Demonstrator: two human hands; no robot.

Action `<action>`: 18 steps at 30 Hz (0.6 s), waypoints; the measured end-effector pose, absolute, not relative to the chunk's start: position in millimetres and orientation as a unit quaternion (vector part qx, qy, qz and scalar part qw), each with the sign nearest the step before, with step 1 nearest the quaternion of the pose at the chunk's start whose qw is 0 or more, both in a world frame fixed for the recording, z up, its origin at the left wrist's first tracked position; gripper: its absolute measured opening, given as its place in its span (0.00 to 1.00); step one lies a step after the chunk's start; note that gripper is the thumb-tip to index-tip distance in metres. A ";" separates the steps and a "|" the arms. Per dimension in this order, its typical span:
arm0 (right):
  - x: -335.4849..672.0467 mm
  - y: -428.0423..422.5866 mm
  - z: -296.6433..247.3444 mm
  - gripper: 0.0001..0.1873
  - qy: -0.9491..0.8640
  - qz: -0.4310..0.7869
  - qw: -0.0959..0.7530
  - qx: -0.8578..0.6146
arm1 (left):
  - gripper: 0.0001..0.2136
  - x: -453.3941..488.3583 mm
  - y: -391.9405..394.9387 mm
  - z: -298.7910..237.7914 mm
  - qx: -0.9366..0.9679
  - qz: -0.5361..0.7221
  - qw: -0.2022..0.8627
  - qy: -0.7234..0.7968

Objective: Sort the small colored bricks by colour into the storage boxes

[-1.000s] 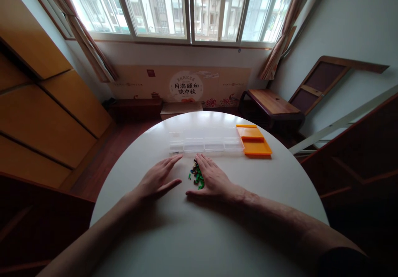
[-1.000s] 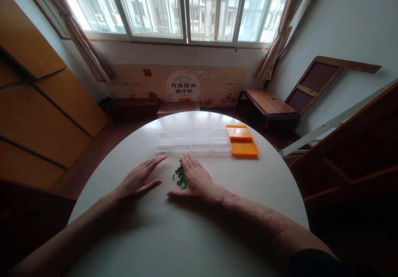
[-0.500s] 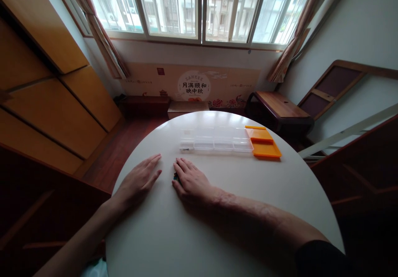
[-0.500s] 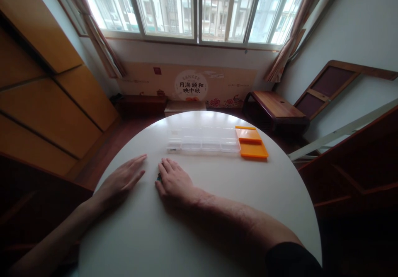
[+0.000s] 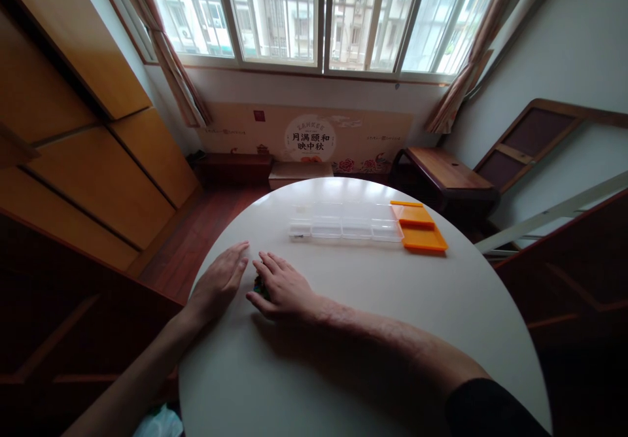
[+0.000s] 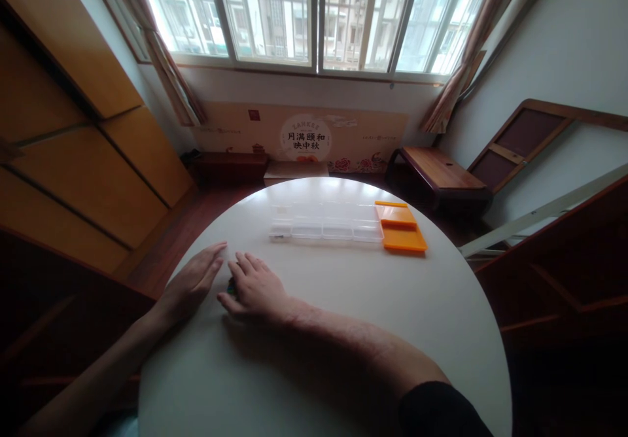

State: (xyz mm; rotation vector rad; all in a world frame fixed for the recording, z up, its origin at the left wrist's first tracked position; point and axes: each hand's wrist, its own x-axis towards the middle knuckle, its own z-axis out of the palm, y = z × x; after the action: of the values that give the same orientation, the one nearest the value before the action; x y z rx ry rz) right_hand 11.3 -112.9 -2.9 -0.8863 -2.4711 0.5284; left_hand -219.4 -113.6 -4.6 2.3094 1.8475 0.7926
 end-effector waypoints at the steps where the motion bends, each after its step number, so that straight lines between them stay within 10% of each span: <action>1: 16.6 -111.0 -1.0 0.41 -0.895 0.205 0.237 -0.318 | 0.27 -218.7 -114.2 -3.5 0.755 0.258 0.037 0.601; 18: 315.1 -154.3 3.4 0.39 -0.862 0.101 0.227 -0.442 | 0.30 -25.3 -139.6 26.0 0.867 0.190 0.031 0.459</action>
State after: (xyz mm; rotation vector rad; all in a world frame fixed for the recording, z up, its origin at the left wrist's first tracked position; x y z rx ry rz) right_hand 315.1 -154.3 3.4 -1.2178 -2.3759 0.2791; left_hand -25.3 -139.6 26.0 2.6723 1.4160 0.5861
